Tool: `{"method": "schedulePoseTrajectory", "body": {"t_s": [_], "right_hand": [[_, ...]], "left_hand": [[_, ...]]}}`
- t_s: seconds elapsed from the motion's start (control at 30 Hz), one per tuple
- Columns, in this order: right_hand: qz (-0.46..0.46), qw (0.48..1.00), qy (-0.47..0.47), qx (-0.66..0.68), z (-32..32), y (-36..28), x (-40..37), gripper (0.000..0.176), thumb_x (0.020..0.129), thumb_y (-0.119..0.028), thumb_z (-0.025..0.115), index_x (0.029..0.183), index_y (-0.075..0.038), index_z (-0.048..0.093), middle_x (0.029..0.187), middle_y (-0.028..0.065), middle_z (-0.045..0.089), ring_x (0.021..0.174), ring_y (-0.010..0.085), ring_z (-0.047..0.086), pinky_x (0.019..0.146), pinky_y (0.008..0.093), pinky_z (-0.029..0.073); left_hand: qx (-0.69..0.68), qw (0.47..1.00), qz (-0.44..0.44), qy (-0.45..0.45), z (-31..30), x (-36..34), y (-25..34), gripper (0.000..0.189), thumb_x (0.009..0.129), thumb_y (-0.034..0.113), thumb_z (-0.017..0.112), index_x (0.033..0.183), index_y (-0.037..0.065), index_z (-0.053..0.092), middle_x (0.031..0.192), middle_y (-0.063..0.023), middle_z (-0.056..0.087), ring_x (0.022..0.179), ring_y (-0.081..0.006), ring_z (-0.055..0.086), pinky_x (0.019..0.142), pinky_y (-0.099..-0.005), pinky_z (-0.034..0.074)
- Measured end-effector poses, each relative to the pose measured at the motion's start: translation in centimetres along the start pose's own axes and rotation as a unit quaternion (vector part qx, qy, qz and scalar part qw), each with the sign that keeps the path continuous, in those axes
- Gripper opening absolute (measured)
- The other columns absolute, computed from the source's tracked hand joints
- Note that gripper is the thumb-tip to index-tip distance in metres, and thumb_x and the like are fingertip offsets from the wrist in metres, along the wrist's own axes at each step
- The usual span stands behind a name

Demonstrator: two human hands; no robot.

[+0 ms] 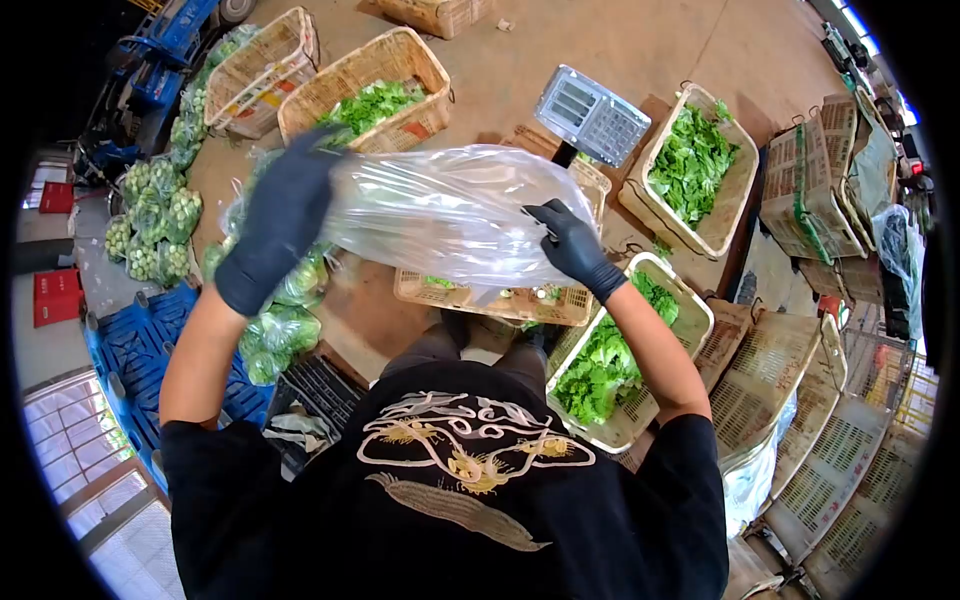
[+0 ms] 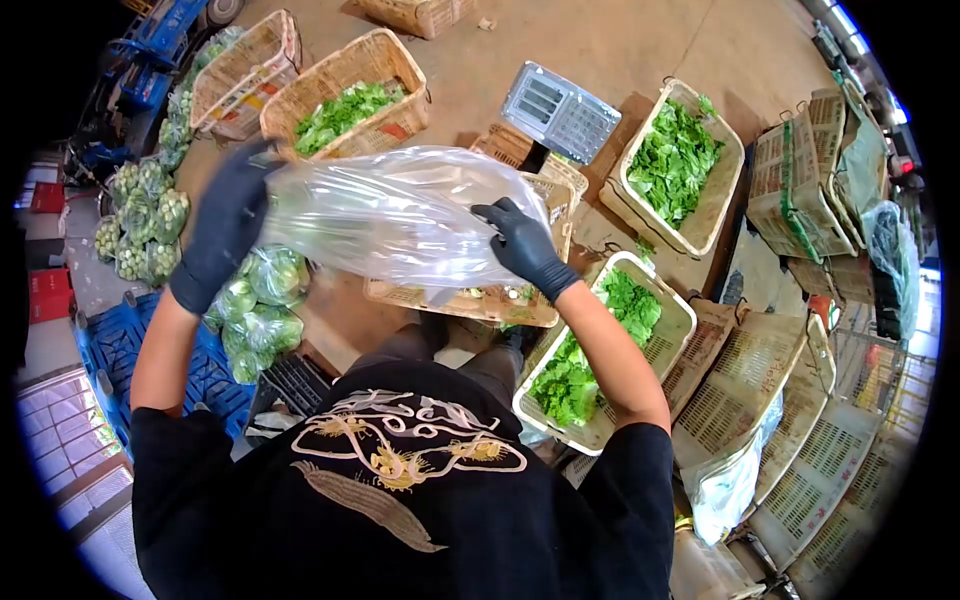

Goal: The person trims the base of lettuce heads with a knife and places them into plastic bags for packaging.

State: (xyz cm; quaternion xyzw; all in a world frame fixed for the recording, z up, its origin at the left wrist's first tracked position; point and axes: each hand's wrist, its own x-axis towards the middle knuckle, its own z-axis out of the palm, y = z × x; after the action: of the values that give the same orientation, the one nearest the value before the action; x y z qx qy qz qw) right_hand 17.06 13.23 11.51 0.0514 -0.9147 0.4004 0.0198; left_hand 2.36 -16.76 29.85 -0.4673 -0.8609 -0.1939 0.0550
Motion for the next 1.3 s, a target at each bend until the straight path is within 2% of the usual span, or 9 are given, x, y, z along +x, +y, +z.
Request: {"method": "schedulePoseTrajectory", "body": {"t_s": [0.13,0.3,0.37,0.5,0.83,1.1,1.17,1.2,1.3], "right_hand": [[0.006,0.987,0.082,0.137,2.7,-1.3,0.6,0.035,0.064,0.007,0.051,0.098,-0.003,0.056,0.094,0.0151,0.054,0.087,0.0323,0.055,0.076,0.0368,0.045],[0.075,0.997,-0.019,-0.012,4.5,7.0,-2.3,0.029,0.065,0.004,0.048,0.091,-0.005,0.057,0.09,0.0151,0.056,0.085,0.0334,0.055,0.076,0.0383,0.044],[0.211,0.95,-0.225,-0.038,5.2,12.3,-5.4,0.037,0.063,0.006,0.045,0.098,-0.003,0.057,0.1,0.0159,0.058,0.094,0.0338,0.054,0.081,0.0394,0.042],[0.189,0.954,-0.233,-0.014,5.4,17.4,-8.5,0.066,0.063,0.008,0.042,0.125,-0.015,0.046,0.118,0.0187,0.051,0.109,0.0308,0.049,0.092,0.0366,0.039],[0.193,0.947,-0.23,-0.117,10.2,22.8,-5.5,0.047,0.071,0.002,0.051,0.117,-0.008,0.049,0.11,0.018,0.053,0.099,0.0337,0.053,0.082,0.0395,0.043],[0.021,0.985,-0.171,-0.022,23.8,27.4,-3.6,0.038,0.071,0.001,0.046,0.106,-0.009,0.058,0.094,0.0137,0.06,0.087,0.0302,0.058,0.076,0.039,0.046],[0.08,0.946,-0.314,0.0,23.7,27.0,-5.5,0.041,0.07,0.001,0.046,0.109,-0.009,0.056,0.097,0.0144,0.06,0.089,0.0301,0.058,0.076,0.039,0.046],[0.108,0.916,-0.385,0.011,23.4,26.5,-6.2,0.042,0.07,0.0,0.047,0.11,-0.009,0.056,0.098,0.0147,0.06,0.089,0.0301,0.058,0.076,0.039,0.046],[0.163,0.906,-0.389,0.048,22.0,25.8,-6.5,0.047,0.069,0.002,0.047,0.114,-0.009,0.053,0.099,0.0158,0.059,0.09,0.0308,0.058,0.077,0.039,0.046]], "left_hand": [[-0.304,0.905,0.152,-0.258,14.6,3.0,2.7,0.016,0.07,0.001,0.045,0.081,0.0,0.056,0.08,-0.0196,0.058,0.076,-0.0369,0.055,0.072,-0.0416,0.043],[-0.174,0.863,0.189,-0.436,35.2,-1.2,-3.2,0.031,0.087,0.026,0.043,0.109,0.006,0.052,0.103,-0.0192,0.056,0.097,-0.0319,0.054,0.084,-0.0409,0.041],[-0.093,0.853,-0.026,-0.513,43.7,-5.1,-8.7,0.041,0.091,0.036,0.031,0.117,0.01,0.049,0.113,-0.0179,0.053,0.101,-0.032,0.053,0.091,-0.04,0.038],[0.224,0.735,0.001,-0.64,39.7,-2.2,-13.4,0.046,0.092,0.032,0.028,0.136,0.022,0.026,0.127,-0.0173,0.043,0.113,-0.0312,0.046,0.094,-0.0399,0.036],[0.303,0.617,0.2,-0.698,45.9,-0.1,-9.9,0.061,0.085,0.016,0.045,0.138,0.028,0.02,0.1,-0.0088,0.058,0.089,-0.0269,0.058,0.075,-0.0389,0.042],[0.041,0.842,0.33,-0.425,54.3,-2.3,-14.1,0.02,0.072,0.009,0.051,0.091,0.008,0.055,0.076,-0.0096,0.058,0.076,-0.0267,0.057,0.066,-0.04,0.046],[0.096,0.897,0.256,-0.348,54.7,-1.4,-15.3,0.021,0.073,0.01,0.052,0.094,0.006,0.054,0.083,-0.0114,0.057,0.083,-0.0271,0.057,0.066,-0.0405,0.046],[0.123,0.843,0.149,-0.501,54.9,-0.1,-15.5,0.034,0.076,0.012,0.053,0.109,0.005,0.05,0.101,-0.0128,0.055,0.093,-0.0271,0.054,0.075,-0.0424,0.045],[0.192,0.873,0.231,-0.384,56.1,-2.4,-17.7,0.053,0.082,0.013,0.048,0.132,0.007,0.031,0.127,-0.0128,0.045,0.109,-0.0289,0.048,0.092,-0.0462,0.037]]}}
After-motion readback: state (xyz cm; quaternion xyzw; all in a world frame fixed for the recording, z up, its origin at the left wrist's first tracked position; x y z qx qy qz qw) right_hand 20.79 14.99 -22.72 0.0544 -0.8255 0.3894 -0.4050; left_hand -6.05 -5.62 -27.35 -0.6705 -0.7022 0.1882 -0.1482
